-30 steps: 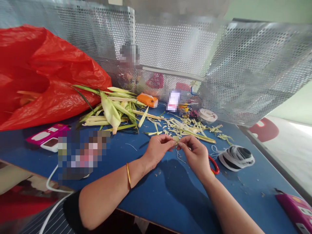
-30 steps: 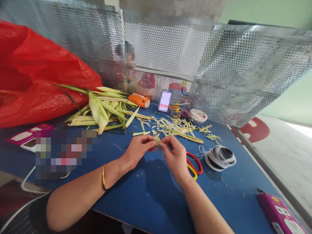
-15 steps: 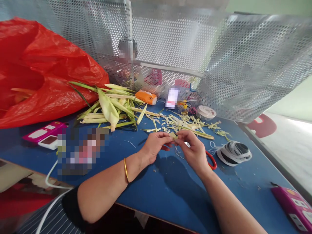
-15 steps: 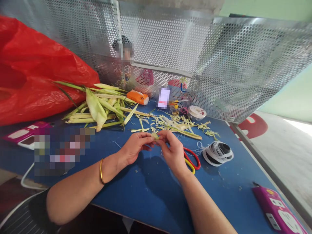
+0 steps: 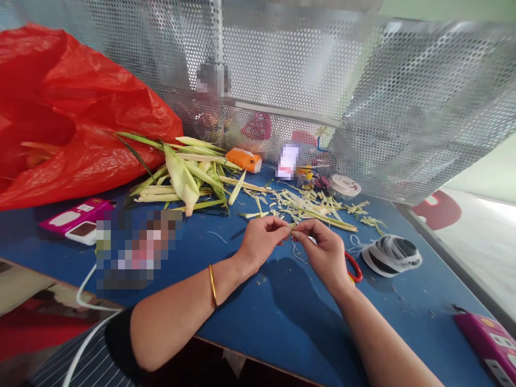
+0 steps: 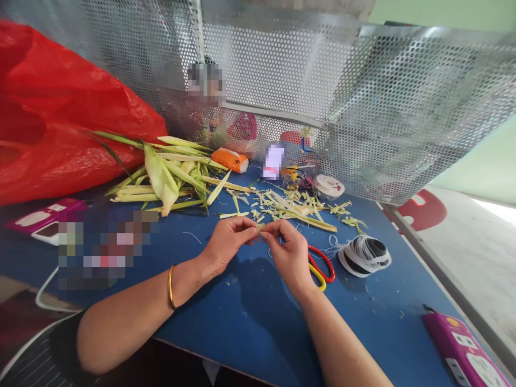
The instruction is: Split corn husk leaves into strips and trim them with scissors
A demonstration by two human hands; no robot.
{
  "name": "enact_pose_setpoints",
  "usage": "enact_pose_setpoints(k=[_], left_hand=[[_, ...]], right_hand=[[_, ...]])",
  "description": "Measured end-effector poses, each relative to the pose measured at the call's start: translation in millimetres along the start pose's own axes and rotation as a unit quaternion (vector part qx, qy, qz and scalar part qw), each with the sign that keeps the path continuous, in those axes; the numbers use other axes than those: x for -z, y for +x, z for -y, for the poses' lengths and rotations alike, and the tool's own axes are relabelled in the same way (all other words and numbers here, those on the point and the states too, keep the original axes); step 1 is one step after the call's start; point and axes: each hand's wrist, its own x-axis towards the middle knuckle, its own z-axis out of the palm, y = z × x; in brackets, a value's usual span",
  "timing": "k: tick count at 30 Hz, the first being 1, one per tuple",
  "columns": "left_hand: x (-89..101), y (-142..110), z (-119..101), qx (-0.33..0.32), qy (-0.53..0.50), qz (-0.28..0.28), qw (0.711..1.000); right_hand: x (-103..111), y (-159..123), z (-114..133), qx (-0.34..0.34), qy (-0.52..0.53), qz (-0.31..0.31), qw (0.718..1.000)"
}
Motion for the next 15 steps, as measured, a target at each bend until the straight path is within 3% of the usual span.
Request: enact_pose_setpoints(k=[8, 15], left_hand=[[1.8, 1.6, 2.3, -0.046, 0.049, 0.01, 0.998], [3.6, -1.8, 0.7, -0.077, 0.077, 0.041, 0.993]], right_hand=[[-2.3, -0.6, 0.4, -0.038, 0.039, -0.007, 0.999], [-4.9, 2.9, -3.5, -0.08, 0.155, -0.036, 0.984]])
